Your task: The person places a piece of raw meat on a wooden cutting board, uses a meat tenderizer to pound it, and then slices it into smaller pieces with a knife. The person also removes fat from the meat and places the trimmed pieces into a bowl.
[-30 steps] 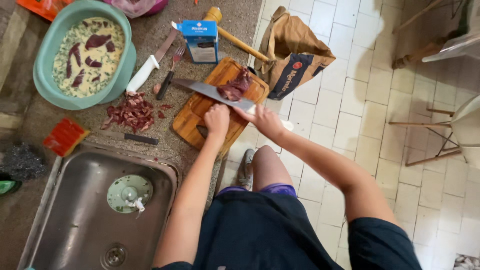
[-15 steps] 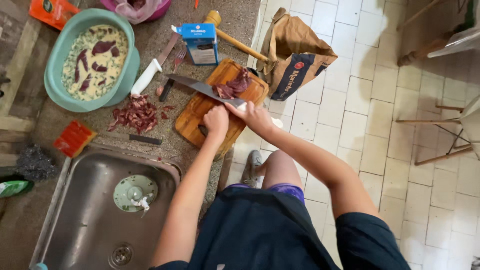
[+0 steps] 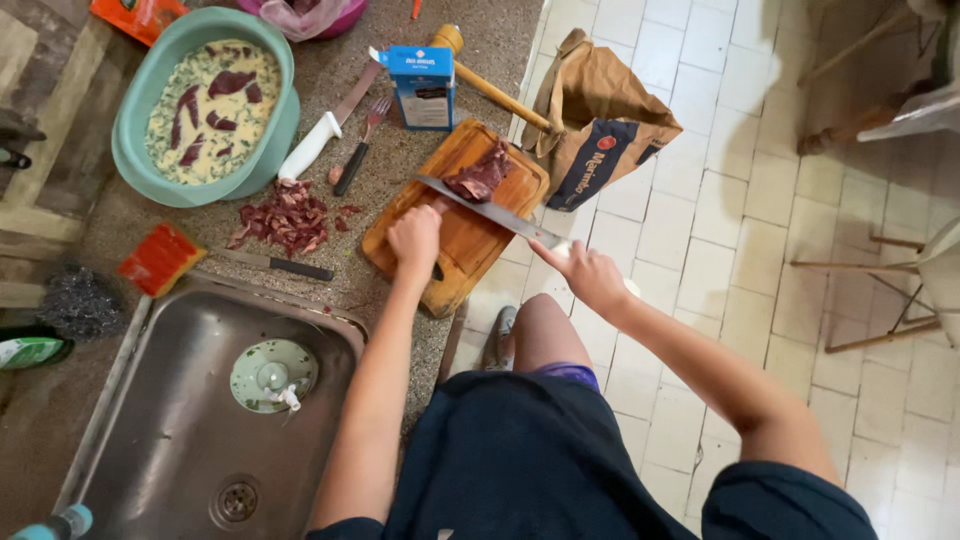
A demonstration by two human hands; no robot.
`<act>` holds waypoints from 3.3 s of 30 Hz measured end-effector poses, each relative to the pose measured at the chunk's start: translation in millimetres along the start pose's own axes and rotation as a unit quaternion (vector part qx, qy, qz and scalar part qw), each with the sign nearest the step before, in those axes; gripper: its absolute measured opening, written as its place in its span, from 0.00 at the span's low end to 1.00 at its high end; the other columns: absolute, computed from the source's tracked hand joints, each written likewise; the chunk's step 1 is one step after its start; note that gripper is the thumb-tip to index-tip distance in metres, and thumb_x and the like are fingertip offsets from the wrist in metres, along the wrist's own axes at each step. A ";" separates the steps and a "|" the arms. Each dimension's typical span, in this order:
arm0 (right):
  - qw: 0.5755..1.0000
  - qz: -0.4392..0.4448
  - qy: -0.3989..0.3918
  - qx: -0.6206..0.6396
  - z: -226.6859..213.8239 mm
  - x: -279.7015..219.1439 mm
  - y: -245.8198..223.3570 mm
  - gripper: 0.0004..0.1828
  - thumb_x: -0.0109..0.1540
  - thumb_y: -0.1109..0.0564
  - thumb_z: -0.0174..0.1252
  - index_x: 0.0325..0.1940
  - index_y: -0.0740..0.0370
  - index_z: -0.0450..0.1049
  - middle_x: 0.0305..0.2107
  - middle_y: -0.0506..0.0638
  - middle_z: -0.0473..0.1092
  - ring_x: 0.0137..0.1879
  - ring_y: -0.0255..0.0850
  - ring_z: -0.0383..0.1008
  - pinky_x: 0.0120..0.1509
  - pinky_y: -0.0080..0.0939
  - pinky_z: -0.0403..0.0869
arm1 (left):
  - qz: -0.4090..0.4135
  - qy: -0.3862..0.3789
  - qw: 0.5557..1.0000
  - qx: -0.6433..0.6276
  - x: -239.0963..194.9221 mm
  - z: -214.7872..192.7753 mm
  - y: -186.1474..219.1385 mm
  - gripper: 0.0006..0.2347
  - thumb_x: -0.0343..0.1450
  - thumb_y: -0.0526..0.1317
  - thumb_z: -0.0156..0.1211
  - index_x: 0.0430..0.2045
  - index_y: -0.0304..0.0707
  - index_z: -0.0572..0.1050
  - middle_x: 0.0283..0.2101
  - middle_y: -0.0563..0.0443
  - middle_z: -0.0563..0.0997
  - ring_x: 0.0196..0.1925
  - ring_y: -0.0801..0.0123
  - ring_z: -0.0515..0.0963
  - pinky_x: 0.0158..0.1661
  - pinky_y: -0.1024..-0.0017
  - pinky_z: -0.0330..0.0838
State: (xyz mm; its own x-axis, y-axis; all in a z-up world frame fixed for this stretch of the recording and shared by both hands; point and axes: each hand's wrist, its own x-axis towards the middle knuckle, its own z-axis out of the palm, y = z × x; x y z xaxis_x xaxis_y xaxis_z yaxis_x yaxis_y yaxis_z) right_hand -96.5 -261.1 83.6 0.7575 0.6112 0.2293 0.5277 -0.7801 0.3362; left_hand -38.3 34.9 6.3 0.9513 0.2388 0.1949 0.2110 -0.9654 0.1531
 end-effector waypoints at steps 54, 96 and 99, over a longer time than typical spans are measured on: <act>0.971 -0.031 -0.108 0.211 -37.3 53.2 -30.0 0.30 0.65 0.55 0.37 0.69 0.31 0.43 0.30 0.52 0.65 0.27 0.56 0.74 0.32 0.53 0.75 | -0.042 -0.199 0.969 -0.142 -21.9 -5.1 18.2 0.11 0.70 0.43 0.44 0.27 0.47 0.77 0.31 0.46 0.80 0.40 0.51 0.80 0.40 0.56 0.74; 0.787 0.222 -0.232 0.527 -59.3 -12.8 -36.6 0.34 0.61 0.54 0.45 0.70 0.35 0.46 0.23 0.50 0.70 0.28 0.50 0.74 0.41 0.53 0.74 | -0.254 0.008 0.447 -0.858 -28.1 -63.6 14.5 0.12 0.73 0.47 0.48 0.40 0.39 0.72 0.43 0.44 0.77 0.50 0.58 0.75 0.59 0.57 0.62; 0.783 0.216 -0.214 0.543 -75.4 -3.8 -36.9 0.33 0.61 0.53 0.46 0.70 0.36 0.47 0.20 0.51 0.71 0.25 0.49 0.74 0.37 0.51 0.75 | -0.315 0.014 0.366 -0.875 -21.9 -25.8 5.4 0.14 0.70 0.49 0.56 0.37 0.37 0.71 0.44 0.44 0.73 0.55 0.51 0.71 0.61 0.53 0.58</act>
State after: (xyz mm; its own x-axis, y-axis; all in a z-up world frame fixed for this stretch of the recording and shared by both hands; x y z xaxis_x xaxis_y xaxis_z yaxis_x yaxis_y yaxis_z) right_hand -147.8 -224.6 139.3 0.8921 0.3402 -0.2973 0.0268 -0.6967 -0.7168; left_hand -63.8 27.2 27.8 0.8297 0.3818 -0.4072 -0.1049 0.8231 0.5581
